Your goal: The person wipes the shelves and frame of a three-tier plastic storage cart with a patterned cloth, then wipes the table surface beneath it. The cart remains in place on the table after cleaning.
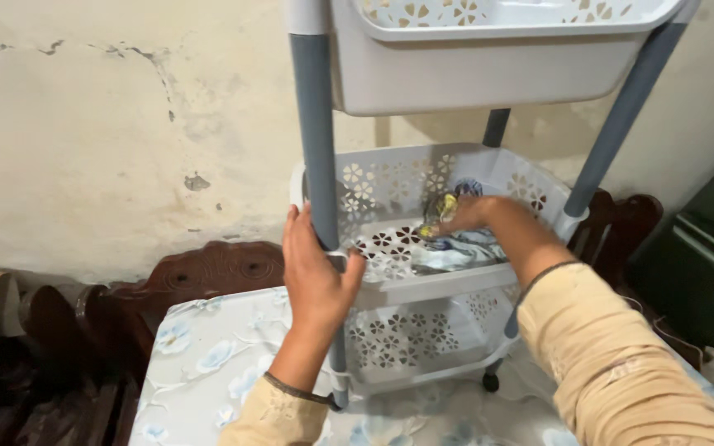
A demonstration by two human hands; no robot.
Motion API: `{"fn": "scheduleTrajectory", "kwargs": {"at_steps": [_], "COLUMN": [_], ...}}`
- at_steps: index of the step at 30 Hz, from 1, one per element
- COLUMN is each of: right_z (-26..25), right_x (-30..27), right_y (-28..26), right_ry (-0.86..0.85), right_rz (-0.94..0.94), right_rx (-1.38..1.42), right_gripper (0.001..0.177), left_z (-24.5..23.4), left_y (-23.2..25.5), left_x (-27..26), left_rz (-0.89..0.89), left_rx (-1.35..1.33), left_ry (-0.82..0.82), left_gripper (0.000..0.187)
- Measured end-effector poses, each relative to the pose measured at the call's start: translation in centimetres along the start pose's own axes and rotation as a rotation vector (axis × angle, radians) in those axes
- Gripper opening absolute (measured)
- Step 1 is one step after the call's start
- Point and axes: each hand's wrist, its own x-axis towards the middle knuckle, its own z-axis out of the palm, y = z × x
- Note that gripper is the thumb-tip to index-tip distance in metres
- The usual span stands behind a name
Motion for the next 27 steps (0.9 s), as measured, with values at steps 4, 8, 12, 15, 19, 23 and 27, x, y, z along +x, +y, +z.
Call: {"fn": "scheduleTrajectory", "kwargs": {"at_steps": [4,8,12,15,19,23,27], "right_z": [1.6,2.2,1.2,-0.1,-1.4,1.4,6.0], "right_x": [0.8,-3.6,-9.7,-12.9,-17.1,-23.3,-28.0], "right_y": [-4.7,-12.1,-15.0,-15.1,-10.9,-2.4,5.2], "right_ry": [-0.031,0.181,0.265,0.262,0.541,0.561,0.711], "right_rz": [-0.09,-0.306,-0.73,-0.615,-0.624,-0.682,-0.623], "right_rx": [-0.16,-0.314,0.14,0.386,0.619,1.098,1.422], "right_gripper": [0.093,0.063,0.038,0.035,0.041,0.042,0.053], "left_z": [0.1,0.3,0.4,0.1,-0.3,-0.1,0.3], "left_y": [-0.1,-0.2,0.0,-0.1,-0.3,-0.3,-0.3], "left_x": [0.0,0.0,-0.1,-0.1,-0.2,-0.7,-2.0], "left_rz": [0.023,0.028,0.027,0.021,0.067,0.082,0.075], "left_rx": [-0.009,-0.024,-0.033,-0.03,-0.048,-0.016,-0.027], "left_ry": [0.019,0.034,0.054,0.034,0.02,0.033,0.057], "left_gripper": [0.076,0.071,0.067,0.071,0.074,0.081,0.096]}}
